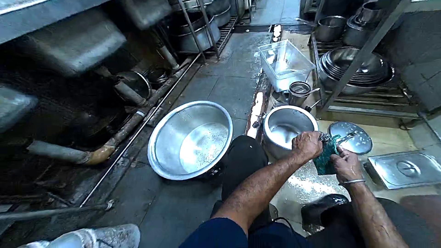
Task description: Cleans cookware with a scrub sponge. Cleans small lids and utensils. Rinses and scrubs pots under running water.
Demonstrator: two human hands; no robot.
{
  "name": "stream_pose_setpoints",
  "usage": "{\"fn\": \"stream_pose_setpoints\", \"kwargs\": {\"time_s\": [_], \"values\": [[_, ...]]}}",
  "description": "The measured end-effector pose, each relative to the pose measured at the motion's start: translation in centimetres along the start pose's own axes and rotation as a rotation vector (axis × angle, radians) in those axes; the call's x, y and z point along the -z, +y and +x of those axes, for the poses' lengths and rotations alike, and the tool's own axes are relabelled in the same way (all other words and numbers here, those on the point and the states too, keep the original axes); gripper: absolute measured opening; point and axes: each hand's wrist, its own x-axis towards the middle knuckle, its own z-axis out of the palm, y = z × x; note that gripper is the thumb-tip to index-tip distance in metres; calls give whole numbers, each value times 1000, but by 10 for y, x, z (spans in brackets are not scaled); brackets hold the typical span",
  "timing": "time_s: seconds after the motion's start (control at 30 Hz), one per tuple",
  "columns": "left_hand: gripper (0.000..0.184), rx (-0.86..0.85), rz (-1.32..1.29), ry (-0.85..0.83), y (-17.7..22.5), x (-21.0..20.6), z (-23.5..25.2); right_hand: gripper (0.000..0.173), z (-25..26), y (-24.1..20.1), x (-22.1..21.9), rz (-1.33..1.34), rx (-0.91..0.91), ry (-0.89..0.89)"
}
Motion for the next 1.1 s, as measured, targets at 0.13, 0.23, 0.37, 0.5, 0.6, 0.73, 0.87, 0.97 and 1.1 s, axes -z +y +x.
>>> {"fn": "stream_pose_setpoints", "kwargs": {"time_s": [0.13,0.23,0.37,0.5,0.6,0.73,0.87,0.97,1.1], "values": [[35,24,-21,15,-3,-1,3,33,-7,-5,-3,-100,103,13],[33,4,-28,57,-6,-5,11,33,-7,-7,-6,-112,167,39],[35,-24,-5,87,-8,-9,18,36,2,0,-8,51,133,-10],[33,-33,-27,130,-8,-12,23,32,7,0,-8,356,44,-45],[32,-62,-44,137,-10,-14,22,30,13,6,-7,443,-6,-15],[29,-102,-200,140,-4,-18,12,26,20,11,-11,252,127,160],[24,40,-512,24,-5,-35,12,23,25,15,-14,84,252,304],[22,123,-806,-28,-3,-40,11,28,29,16,-13,5,316,309],[33,187,-1093,-86,10,-26,-1,48,17,5,-11,-152,245,194]]}}
